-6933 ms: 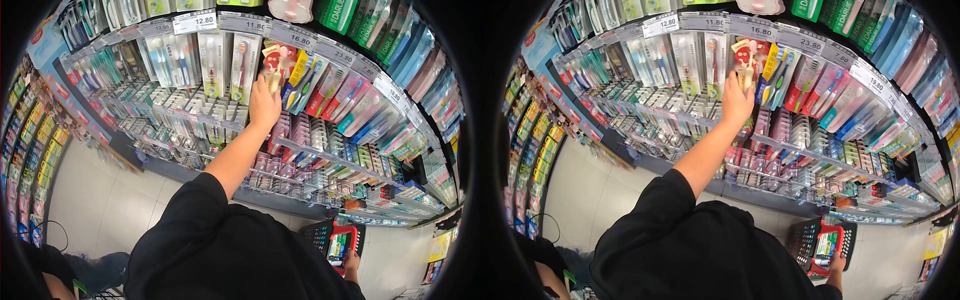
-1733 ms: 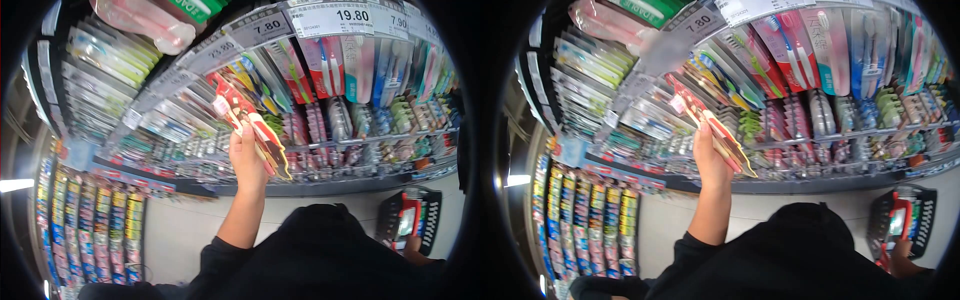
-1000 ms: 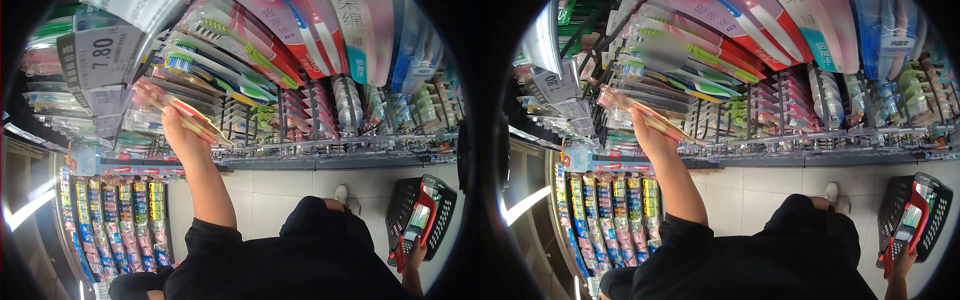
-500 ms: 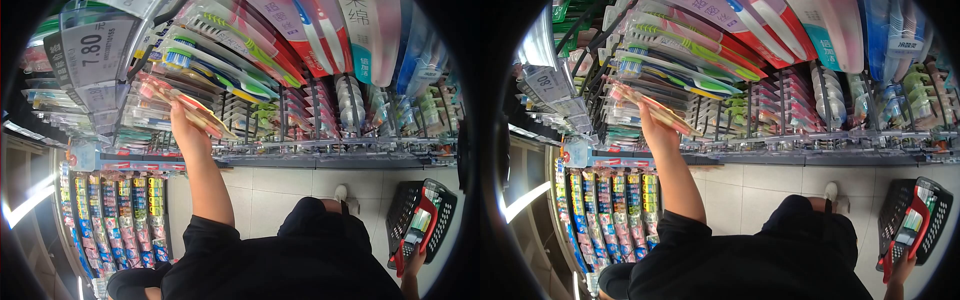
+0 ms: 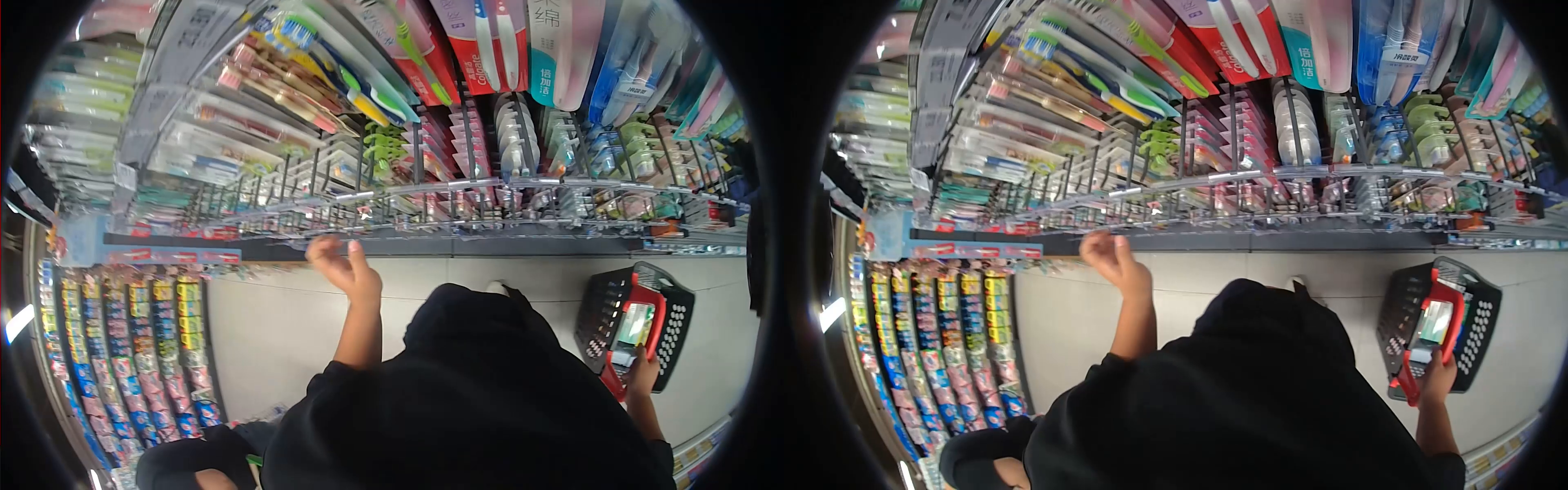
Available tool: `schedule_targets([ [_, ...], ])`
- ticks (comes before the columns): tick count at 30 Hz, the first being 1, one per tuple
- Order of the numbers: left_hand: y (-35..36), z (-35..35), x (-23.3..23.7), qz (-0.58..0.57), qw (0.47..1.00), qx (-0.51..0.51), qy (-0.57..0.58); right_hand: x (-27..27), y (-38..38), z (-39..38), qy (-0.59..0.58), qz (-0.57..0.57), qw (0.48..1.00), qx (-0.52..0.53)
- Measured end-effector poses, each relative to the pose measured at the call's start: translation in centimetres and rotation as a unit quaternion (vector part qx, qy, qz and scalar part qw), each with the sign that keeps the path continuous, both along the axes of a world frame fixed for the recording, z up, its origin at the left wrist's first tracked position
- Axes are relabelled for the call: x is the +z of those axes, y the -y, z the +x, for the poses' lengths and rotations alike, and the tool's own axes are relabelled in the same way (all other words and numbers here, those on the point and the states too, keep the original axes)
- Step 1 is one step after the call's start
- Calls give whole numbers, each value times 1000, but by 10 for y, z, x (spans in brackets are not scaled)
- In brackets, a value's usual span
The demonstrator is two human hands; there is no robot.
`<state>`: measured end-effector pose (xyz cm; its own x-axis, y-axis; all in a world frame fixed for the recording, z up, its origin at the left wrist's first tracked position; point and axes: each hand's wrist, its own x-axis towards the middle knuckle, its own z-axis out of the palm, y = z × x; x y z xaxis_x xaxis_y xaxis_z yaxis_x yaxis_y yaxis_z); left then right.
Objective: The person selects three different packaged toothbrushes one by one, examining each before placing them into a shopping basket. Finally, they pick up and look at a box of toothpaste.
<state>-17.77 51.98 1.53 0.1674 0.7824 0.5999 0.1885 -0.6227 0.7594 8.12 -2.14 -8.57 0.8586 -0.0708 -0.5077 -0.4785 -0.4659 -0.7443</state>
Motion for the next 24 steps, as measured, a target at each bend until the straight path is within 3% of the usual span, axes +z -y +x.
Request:
schedule_targets([
  [2, 14, 8, -47, -90, 995, -32, -18, 34, -25, -6, 3, -33, 999, 7],
  [4, 27, 31, -68, -177, 984, -11, -30, 34, -22, -3, 1, -16, 1000, 12],
  [6, 22, 46, -79, -160, 984, -10, -71, 33, -23, -1, 11, 20, 1000, 1],
  [7, 15, 52, -80, -151, 984, -11, -95, 52, -35, -4, -12, -32, 999, 22],
  [13, -54, 94, -91, -54, 995, 12, -85, 47, -36, -3, 12, -30, 999, 3],
  [15, -56, 107, -78, -169, 984, -15, 44, 49, -33, -1, -15, -20, 1000, 14],
  [17, -83, 106, -118, -154, 986, 19, 55, 56, -35, -2, -29, -21, 999, 16],
  [20, -91, 110, -107, -128, 988, -13, 87, 57, -37, -4, -26, -25, 999, 6],
  [24, -80, 106, -89, -175, 981, -69, 42, 56, -38, -6, -20, -39, 999, 2],
])
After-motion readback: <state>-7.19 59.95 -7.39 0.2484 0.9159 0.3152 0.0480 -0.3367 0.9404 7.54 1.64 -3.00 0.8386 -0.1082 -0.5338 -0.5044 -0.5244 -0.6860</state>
